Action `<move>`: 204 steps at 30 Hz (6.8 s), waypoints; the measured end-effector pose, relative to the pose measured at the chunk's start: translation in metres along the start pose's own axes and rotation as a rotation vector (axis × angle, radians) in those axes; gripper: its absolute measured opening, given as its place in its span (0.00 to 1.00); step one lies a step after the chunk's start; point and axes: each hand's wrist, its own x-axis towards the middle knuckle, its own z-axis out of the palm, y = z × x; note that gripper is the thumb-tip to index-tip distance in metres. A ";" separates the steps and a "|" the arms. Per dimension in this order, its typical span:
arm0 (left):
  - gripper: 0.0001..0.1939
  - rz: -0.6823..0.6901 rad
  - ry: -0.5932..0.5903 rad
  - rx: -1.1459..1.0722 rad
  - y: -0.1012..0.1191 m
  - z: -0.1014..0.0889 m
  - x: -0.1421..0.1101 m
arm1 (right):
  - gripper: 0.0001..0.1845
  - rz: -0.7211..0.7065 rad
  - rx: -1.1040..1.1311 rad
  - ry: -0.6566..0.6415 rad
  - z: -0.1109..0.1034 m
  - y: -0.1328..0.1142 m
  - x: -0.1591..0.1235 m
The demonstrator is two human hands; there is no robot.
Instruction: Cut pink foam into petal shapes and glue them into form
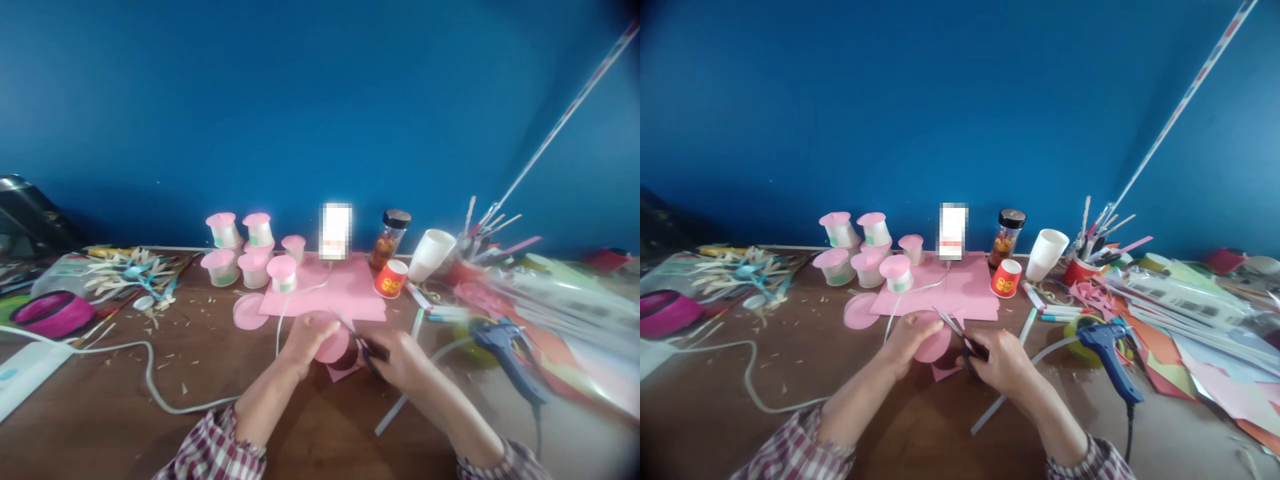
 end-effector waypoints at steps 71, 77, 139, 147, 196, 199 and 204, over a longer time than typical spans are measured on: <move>0.18 0.021 -0.076 -0.416 -0.013 0.024 -0.015 | 0.29 0.490 0.951 0.526 0.005 -0.011 0.011; 0.15 -0.175 -0.181 -0.508 -0.008 0.024 -0.015 | 0.28 0.473 0.889 0.546 0.010 -0.006 0.011; 0.19 0.638 0.115 0.253 -0.007 0.020 -0.025 | 0.33 0.453 0.993 0.420 0.007 -0.013 0.007; 0.13 0.079 -0.115 0.012 0.001 0.013 -0.015 | 0.32 0.328 0.864 0.254 0.014 -0.003 0.005; 0.12 -0.052 0.256 -0.404 -0.001 0.003 0.001 | 0.27 0.359 0.704 -0.151 0.022 -0.023 -0.003; 0.12 -0.053 0.259 -0.407 0.000 0.004 0.001 | 0.26 0.362 0.713 -0.154 0.022 -0.023 -0.003; 0.12 -0.050 0.276 -0.396 -0.001 0.004 0.000 | 0.25 0.361 0.708 -0.149 0.022 -0.024 -0.003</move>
